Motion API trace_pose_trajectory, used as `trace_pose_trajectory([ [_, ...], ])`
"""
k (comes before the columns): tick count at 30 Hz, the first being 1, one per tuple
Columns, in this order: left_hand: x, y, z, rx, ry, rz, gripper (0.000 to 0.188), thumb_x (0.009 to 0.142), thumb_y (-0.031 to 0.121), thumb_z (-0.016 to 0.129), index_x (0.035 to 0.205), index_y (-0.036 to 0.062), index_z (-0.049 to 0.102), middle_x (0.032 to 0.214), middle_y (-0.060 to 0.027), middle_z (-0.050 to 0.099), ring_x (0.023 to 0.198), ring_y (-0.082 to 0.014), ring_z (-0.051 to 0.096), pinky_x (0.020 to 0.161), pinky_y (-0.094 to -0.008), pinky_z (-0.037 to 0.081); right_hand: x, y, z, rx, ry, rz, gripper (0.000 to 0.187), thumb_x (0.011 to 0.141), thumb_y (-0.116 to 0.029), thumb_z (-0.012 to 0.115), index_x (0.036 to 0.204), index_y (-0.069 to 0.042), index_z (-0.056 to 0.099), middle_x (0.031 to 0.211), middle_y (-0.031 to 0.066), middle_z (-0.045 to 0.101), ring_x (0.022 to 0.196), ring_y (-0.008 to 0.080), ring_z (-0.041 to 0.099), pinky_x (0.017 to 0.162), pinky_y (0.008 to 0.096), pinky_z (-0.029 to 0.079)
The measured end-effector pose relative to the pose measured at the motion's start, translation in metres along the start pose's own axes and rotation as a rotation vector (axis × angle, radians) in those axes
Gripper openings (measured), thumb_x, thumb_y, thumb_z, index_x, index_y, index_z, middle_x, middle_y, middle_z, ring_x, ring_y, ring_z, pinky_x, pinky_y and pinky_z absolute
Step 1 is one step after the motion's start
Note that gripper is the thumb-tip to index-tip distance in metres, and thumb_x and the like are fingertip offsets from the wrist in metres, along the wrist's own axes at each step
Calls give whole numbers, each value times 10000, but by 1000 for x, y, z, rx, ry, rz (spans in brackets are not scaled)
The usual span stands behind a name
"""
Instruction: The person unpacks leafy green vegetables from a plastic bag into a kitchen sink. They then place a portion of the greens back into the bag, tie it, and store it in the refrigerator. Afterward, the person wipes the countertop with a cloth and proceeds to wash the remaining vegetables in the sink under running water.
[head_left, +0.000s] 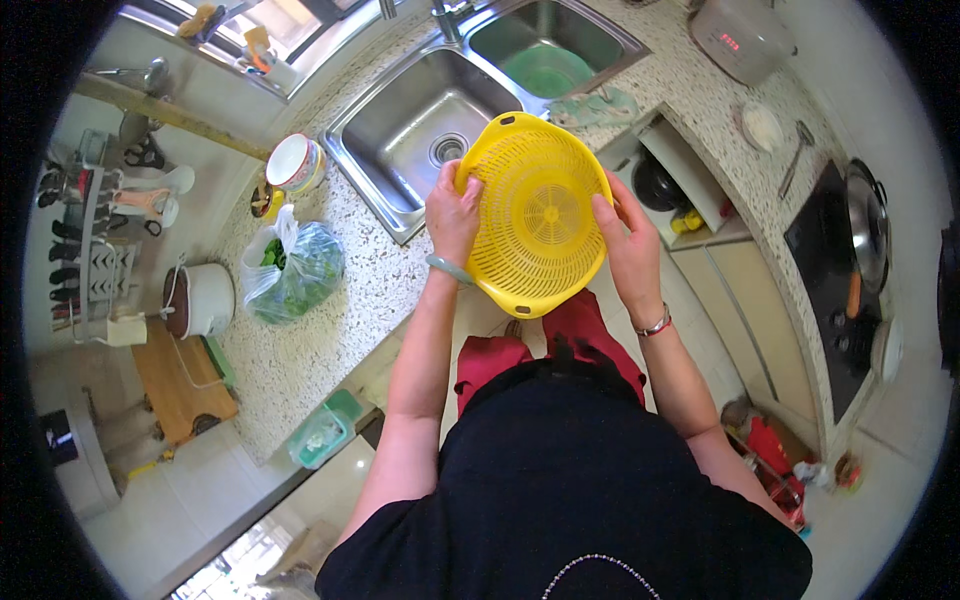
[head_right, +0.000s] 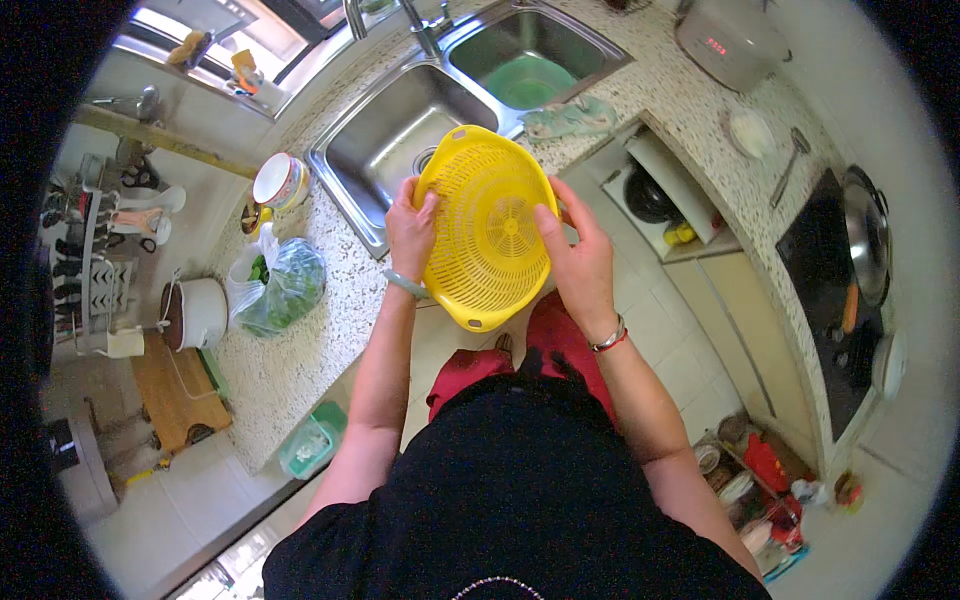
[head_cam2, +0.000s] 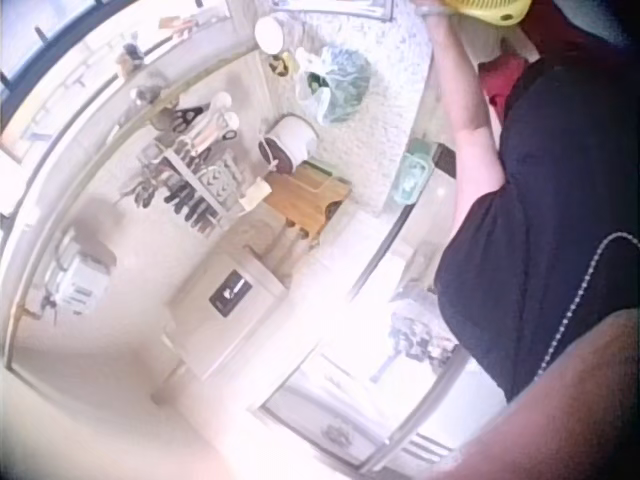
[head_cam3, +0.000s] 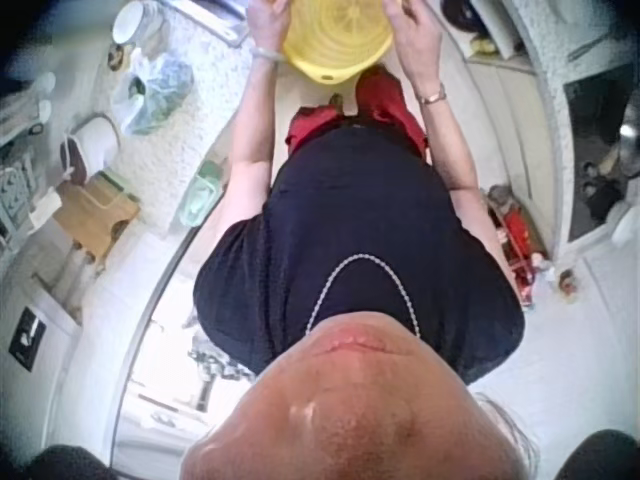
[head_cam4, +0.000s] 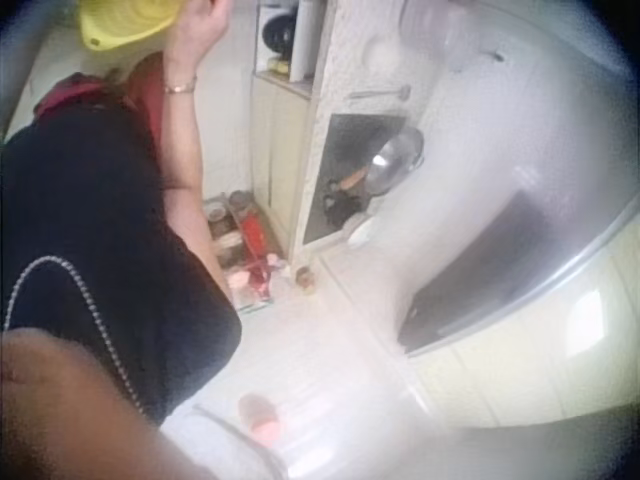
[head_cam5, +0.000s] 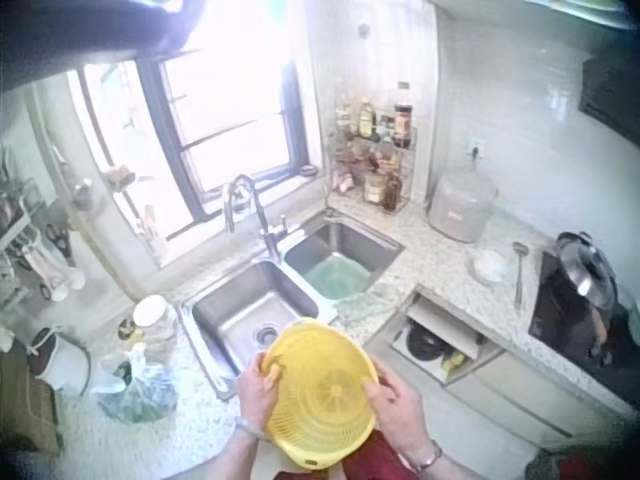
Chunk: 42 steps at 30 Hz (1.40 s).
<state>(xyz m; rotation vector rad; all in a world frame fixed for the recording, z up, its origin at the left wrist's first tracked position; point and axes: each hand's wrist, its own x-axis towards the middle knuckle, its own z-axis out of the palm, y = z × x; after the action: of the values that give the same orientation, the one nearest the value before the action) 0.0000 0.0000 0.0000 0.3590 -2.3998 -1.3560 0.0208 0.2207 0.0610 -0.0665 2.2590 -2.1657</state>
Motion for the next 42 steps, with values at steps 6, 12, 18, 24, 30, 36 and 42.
trace_pose_trajectory([
  [6, 20, 7, 14, -11, 102, -83, 236, 924, 184, 462, 1021, 2, 577, 751, -166, 617, 660, -257, 591, 627, -349, 462, 66, -1, -11, 29, -127, -31, 436, 919, -244, 568, 1268, 12, 516, 1031, 72, 643, 912, 102, 580, 797, 245, 465],
  [12, 36, -14, 19, -229, 158, -116, 279, 960, 186, 421, 1090, 2, 585, 817, -52, 614, 694, -137, 556, 642, -284, 453, 108, 6, -10, 120, -222, 27, 417, 939, -237, 540, 1266, 21, 515, 1026, 69, 640, 888, 75, 578, 778, 220, 462],
  [18, 55, 2, 10, -504, 231, -417, 278, 964, 217, 494, 1167, 44, 575, 884, 5, 601, 731, -30, 535, 558, -176, 422, 151, 26, -7, 228, -238, 92, 410, 954, -244, 518, 1252, 37, 515, 1075, 36, 615, 946, 70, 553, 821, 225, 449],
  [24, 84, -70, -12, -213, 295, -316, 358, 965, 321, 481, 1208, 73, 567, 1031, -66, 650, 872, -166, 619, 753, -267, 482, 189, 46, 12, 350, -237, 194, 398, 973, -260, 484, 1234, 37, 526, 1102, 25, 602, 963, 72, 542, 842, 216, 432],
  [30, 129, -32, -3, -912, 71, -738, 777, 902, 674, 267, 1456, 130, 252, 1400, -117, 416, 1241, -219, 444, 998, -390, 403, 228, 77, 47, 306, -156, 197, 407, 981, -282, 468, 1225, 38, 525, 1090, 25, 603, 941, 77, 541, 831, 220, 434],
  [36, 172, -48, 25, -1063, -143, -546, 457, 903, 80, 503, 1343, 66, 381, 1190, -94, 559, 1032, -196, 593, 800, -333, 547, 266, 101, 71, 249, -70, 263, 389, 982, -287, 465, 1188, 31, 553, 1035, 24, 617, 882, 76, 553, 781, 223, 450],
  [42, 218, -54, 86, -1039, -115, -538, 523, 848, -52, 483, 1353, 33, 375, 1241, -85, 529, 1086, -186, 549, 908, -298, 470, 326, 109, 47, 42, 25, 257, 341, 977, -261, 482, 1151, 16, 575, 966, 25, 631, 821, 80, 557, 717, 251, 455],
])
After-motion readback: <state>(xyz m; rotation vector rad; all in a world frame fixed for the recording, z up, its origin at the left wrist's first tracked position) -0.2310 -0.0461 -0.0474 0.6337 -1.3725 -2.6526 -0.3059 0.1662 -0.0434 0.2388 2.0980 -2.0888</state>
